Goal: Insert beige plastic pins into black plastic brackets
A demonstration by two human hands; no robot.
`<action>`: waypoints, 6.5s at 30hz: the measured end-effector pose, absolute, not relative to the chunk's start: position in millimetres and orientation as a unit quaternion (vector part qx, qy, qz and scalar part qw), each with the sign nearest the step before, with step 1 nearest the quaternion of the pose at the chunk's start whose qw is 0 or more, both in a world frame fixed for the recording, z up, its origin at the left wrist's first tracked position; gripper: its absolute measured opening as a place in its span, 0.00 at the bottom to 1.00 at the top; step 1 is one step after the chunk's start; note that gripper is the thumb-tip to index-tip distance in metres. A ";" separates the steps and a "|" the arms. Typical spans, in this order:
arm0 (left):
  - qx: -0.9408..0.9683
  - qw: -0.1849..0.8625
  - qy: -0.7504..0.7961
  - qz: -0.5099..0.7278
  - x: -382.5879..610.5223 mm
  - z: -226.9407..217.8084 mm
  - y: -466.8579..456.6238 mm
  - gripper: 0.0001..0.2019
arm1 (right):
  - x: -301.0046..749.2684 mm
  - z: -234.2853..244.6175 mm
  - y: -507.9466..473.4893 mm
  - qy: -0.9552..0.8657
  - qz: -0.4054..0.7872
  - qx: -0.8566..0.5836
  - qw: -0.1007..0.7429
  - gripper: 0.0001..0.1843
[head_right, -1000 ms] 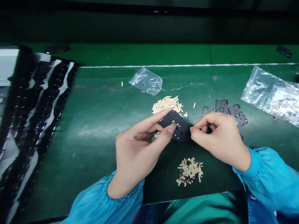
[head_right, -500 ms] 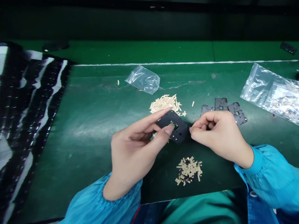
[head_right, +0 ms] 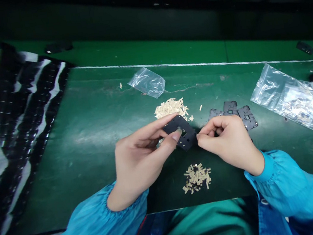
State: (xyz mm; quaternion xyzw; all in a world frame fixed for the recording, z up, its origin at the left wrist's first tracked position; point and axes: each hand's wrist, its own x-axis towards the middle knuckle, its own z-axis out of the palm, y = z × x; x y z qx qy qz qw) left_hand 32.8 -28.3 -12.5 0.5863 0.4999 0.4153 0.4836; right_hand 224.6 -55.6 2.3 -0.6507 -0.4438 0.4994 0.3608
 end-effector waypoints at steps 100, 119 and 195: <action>0.497 0.654 0.437 0.368 36.2 -5.0 -25.9 0.07 | 224.7 7.2 -49.2 -0.384 0.535 -0.649 0.381 0.13; 0.454 0.721 0.405 0.332 26.1 -8.7 -22.5 0.06 | 236.6 11.4 -51.1 -0.416 0.669 -0.532 0.310 0.07; 0.543 0.592 0.438 0.403 30.8 -3.4 -28.4 0.09 | 228.5 1.2 -59.1 -0.394 0.625 -0.497 0.454 0.11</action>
